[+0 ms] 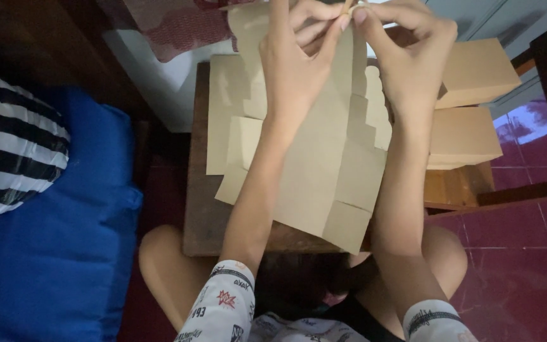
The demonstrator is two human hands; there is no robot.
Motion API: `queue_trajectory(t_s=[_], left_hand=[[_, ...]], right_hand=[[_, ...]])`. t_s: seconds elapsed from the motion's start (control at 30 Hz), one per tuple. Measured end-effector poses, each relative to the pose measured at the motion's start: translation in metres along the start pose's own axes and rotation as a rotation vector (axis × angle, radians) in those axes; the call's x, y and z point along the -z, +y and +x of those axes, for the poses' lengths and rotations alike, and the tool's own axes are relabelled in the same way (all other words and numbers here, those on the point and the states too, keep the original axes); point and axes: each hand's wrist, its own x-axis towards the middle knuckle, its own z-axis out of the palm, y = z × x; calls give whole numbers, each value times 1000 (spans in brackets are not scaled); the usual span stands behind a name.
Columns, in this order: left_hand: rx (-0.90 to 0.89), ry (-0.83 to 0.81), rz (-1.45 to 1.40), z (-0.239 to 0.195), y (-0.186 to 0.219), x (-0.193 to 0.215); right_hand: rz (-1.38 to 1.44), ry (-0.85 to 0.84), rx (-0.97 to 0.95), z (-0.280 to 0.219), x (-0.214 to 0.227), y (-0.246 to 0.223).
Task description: The person assembles a flat cardboard box by folding and interlocking its flaps by hand. They fold the side walls, tuck the tabs into slots, and press the edges to form a finished box.
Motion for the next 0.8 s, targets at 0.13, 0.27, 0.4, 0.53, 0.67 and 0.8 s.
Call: queue_trajectory(t_s=[0.13, 0.27, 0.4, 0.53, 0.67, 0.8], left_hand=[[13, 3, 41, 0, -5, 3], [61, 8, -35, 0, -18, 3], [157, -24, -120, 2, -6, 5], [107, 2, -125, 4, 2, 8], [59, -26, -183, 7, -4, 13], [129, -15, -261, 6, -13, 15]], right_hand=[[25, 0, -34, 0, -1, -4], [44, 22, -27, 2, -2, 4], [34, 37, -113, 1, -3, -4], [33, 1, -52, 1, -2, 1], [40, -2, -93, 1, -2, 2], [46, -19, -91, 1, -4, 0]])
